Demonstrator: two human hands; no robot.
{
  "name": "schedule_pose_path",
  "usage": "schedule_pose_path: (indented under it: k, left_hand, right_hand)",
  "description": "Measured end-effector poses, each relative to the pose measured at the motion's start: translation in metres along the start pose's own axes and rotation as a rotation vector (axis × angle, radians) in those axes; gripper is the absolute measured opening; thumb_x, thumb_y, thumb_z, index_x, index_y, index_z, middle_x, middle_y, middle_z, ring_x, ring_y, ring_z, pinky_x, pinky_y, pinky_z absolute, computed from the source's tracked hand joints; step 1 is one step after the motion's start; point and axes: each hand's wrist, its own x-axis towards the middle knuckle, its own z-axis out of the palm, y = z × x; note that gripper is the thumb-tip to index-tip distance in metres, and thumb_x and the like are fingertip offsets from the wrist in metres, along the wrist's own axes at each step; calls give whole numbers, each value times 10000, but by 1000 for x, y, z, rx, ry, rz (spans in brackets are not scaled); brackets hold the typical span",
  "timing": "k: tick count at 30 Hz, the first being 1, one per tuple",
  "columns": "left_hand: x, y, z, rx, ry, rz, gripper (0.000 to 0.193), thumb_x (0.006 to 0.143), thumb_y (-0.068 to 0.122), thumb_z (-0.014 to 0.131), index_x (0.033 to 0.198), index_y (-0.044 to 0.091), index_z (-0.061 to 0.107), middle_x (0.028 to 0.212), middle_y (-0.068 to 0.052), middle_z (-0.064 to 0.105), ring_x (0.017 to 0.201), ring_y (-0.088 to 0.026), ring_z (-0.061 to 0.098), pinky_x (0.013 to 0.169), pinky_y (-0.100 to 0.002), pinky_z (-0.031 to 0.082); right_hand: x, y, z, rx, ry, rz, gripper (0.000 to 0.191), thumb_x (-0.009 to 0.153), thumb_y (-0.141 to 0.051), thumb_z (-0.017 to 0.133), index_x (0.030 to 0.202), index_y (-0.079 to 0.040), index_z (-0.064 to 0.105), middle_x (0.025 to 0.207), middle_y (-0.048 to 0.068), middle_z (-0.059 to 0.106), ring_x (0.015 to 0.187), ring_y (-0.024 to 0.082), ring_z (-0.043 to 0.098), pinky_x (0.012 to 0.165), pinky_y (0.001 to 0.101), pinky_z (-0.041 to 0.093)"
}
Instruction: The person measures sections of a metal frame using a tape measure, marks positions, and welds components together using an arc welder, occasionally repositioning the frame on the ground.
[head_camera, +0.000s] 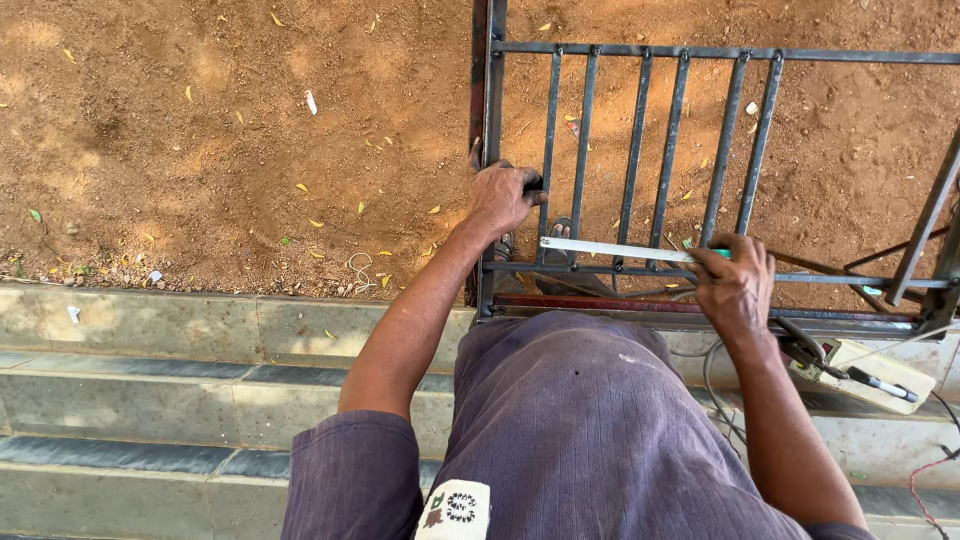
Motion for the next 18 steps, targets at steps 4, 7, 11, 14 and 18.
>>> schedule_pose_path:
  k: [4,7,11,14,18]
  left_hand:
    - [0,-1,2,-55,1,3,457,824,574,758,1146,251,781,879,-5,750,949,-185,644,928,-492,450]
    - [-1,-2,1,-87,-30,-34,453,824,575,758,1151,263,778,882,-10,726,948,-187,635,877,-465,473]
    - [-4,-2,-3,-29,22,25,333,838,510,784,1020,232,805,830,17,757,937,-164,648,973,-482,404]
    - [-5,-1,-7,-46,43,39,326,825,510,798,1000,235,803,850,25,766,927,-171,642,981,-472,393]
    - [-6,0,-9,-46,41,34,346,809,527,799,999,238,808,864,27,771,955,-167,650,1012,-468,396]
  right_hand:
    - [-5,-4,-8,-69,20,0,116,924,-151,794,1032,-188,815,1243,88,699,1193,287,616,1027,473,480]
    - [-4,-13,-10,-70,-8,22,148,910,-146,799,1052,-182,820,1234,95,686,1189,301,599,1009,478,466]
    - [-2,-16,-8,-50,1,24,150,916,-168,798,1061,-191,821,1230,87,676,1184,297,596,1013,476,467]
    - [0,-13,-5,-45,-10,25,150,922,-202,801,1070,-188,820,1233,84,673,1169,291,599,997,474,471]
    - [-1,-9,0,-59,-10,19,153,929,-217,802,1078,-193,823,1239,99,671,1160,292,598,986,467,477]
